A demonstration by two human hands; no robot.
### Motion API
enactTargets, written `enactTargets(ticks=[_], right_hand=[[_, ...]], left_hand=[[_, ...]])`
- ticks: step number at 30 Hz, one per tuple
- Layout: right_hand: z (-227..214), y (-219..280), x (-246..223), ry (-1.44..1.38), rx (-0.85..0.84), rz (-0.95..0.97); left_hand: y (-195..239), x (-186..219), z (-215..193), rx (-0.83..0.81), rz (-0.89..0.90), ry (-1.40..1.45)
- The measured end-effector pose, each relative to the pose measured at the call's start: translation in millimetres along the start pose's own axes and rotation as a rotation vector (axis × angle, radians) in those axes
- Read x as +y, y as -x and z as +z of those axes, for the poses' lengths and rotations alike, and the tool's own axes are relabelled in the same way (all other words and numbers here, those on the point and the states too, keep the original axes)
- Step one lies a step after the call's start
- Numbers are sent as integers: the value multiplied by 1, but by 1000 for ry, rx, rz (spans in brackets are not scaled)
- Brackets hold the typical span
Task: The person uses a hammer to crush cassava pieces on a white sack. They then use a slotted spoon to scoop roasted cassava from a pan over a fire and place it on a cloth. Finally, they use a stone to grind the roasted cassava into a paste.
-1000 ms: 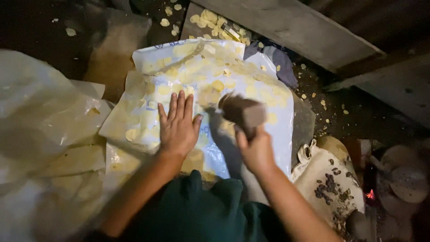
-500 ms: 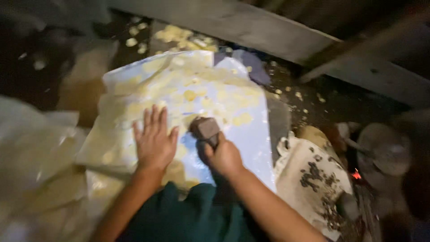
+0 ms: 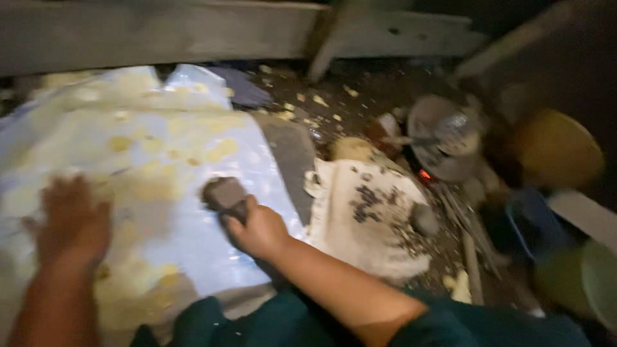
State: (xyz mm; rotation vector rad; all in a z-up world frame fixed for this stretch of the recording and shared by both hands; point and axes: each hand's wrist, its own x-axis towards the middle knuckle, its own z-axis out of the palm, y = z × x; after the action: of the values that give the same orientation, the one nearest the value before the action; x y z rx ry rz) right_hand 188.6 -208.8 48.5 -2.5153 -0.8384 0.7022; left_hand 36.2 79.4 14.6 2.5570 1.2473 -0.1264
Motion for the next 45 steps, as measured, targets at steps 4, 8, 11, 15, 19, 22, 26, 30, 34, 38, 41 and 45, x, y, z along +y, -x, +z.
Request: enactTargets(ticks=[4, 8, 11, 15, 19, 22, 26, 30, 34, 38, 41, 45], right_hand=[[-70, 11, 7, 242, -420, -209], [-158, 34, 79, 579, -521, -398], [-254, 60, 116, 333, -620, 327], [-266, 62, 236, 609, -433, 285], [-189, 43, 344, 362, 102, -235], [-162, 49, 351, 284, 144, -139], [-174, 28, 337, 43, 420, 52], [-233, -2, 276, -790, 515, 363], [-230, -64, 296, -1321, 294, 661], [-225, -70, 323, -1530, 507, 668], [-233, -13, 351, -1484, 408, 574], [-189, 41, 467, -818, 677, 720]], left_hand=[[-36, -74, 79, 115, 263, 240], [49, 4, 13, 47, 216, 912], [62, -30, 44, 116, 175, 814], [61, 67, -20, -106, 81, 969], [117, 252, -107, -150, 721, -52], [141, 325, -57, -390, 936, -63], [155, 370, 77, -76, 1557, -281], [173, 421, 152, -159, 1365, -196], [185, 437, 170, -78, 1073, -126], [185, 434, 175, -74, 1063, -49], [182, 432, 181, -16, 1068, -93], [182, 430, 181, 24, 1106, -41]])
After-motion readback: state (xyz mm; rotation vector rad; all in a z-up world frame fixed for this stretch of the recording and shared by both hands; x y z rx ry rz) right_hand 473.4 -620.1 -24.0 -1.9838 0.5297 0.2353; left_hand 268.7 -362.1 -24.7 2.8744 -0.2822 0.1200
